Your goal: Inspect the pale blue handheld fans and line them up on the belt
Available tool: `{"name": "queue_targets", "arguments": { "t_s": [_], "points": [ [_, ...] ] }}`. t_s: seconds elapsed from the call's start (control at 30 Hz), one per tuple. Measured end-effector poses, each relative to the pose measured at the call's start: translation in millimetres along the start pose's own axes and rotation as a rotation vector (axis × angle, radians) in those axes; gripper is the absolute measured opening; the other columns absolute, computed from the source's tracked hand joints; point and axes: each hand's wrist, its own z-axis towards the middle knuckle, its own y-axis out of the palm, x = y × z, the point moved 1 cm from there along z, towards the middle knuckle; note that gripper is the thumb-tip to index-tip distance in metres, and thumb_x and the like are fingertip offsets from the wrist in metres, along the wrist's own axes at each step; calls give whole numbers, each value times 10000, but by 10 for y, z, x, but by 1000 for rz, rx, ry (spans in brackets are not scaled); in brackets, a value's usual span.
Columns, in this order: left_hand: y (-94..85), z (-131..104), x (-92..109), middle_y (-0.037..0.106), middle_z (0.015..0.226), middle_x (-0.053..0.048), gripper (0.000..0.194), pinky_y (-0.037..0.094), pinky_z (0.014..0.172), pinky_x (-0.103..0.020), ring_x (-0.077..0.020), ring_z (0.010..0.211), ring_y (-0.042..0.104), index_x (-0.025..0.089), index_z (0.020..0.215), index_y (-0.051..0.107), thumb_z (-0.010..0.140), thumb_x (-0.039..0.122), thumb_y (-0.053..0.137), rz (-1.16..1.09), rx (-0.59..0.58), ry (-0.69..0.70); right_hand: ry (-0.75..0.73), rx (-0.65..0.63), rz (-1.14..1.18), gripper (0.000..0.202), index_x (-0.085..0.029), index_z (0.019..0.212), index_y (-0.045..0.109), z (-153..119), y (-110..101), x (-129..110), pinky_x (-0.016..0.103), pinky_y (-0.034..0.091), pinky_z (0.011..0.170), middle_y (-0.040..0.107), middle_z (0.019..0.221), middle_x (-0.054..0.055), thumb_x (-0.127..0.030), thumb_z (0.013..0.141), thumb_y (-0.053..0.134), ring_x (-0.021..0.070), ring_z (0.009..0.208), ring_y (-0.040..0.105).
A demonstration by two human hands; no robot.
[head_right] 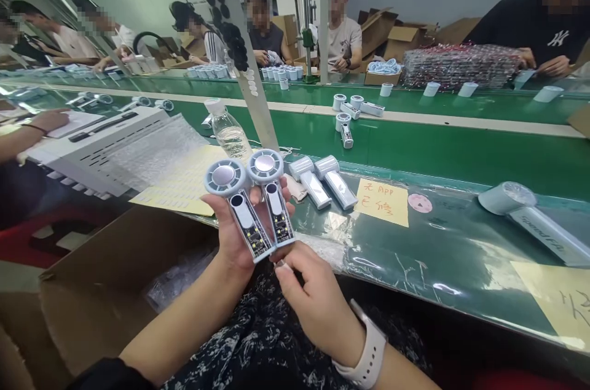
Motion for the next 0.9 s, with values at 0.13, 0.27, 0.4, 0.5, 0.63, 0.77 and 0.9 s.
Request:
{"name": "queue_targets", "arguments": {
  "t_s": [0.13, 0.27, 0.4, 0.5, 0.63, 0.77, 0.9],
  "points": [
    [-3, -35, 9, 691, 1056, -59, 659, 568, 784, -385, -279, 1003, 667, 190, 627, 538, 538, 827, 680, 64, -54, 55, 179, 70, 106, 347, -204, 700, 547, 2, 43, 83, 277, 393, 602, 551, 622, -5, -438, 950, 496, 151, 593, 515],
    [-14, -73, -27, 694, 1030, -70, 640, 567, 741, -350, -251, 930, 677, 188, 662, 605, 563, 817, 676, 118, -172, 140, 305, 109, 348, 453, -217, 652, 463, -31, 91, 138, 241, 356, 482, 470, 481, -60, -584, 904, 542, 102, 420, 439],
    [-48, -91, -81, 702, 1028, -86, 646, 572, 778, -370, -261, 932, 667, 188, 655, 625, 551, 823, 681, 149, -152, 164, 348, 143, 441, 495, -214, 646, 462, -37, 122, 160, 227, 328, 431, 472, 464, -65, -646, 849, 593, 89, 382, 420],
    [-68, -85, -96, 700, 1066, -80, 657, 574, 807, -402, -287, 970, 669, 190, 656, 616, 530, 831, 685, 167, -108, 169, 312, 146, 413, 485, -209, 656, 489, -15, 121, 158, 245, 395, 483, 518, 519, -38, -639, 860, 581, 111, 449, 480],
    [-58, -71, -33, 690, 1083, -75, 667, 563, 834, -443, -324, 1063, 647, 196, 650, 563, 534, 844, 669, 150, -20, 130, 136, 127, 218, 392, -211, 716, 550, -16, 5, 149, 300, 471, 661, 594, 720, 25, -517, 955, 494, 172, 692, 565],
    [-61, -105, 65, 701, 1075, -61, 585, 545, 892, -446, -325, 1120, 627, 216, 725, 599, 618, 785, 680, 109, 42, 155, -32, 318, -68, 315, -227, 777, 588, 15, -253, 162, 456, 456, 936, 635, 1055, 106, -453, 965, 476, 280, 1052, 574],
    [-119, -217, 37, 737, 964, -48, 352, 548, 862, -413, -298, 1010, 677, 220, 860, 697, 693, 517, 785, 267, -66, 53, 33, 434, -131, 526, -245, 1388, 459, 100, -371, 131, 568, 255, 1160, 411, 1508, 142, -470, 923, 560, 326, 1418, 334]
  ]
}}
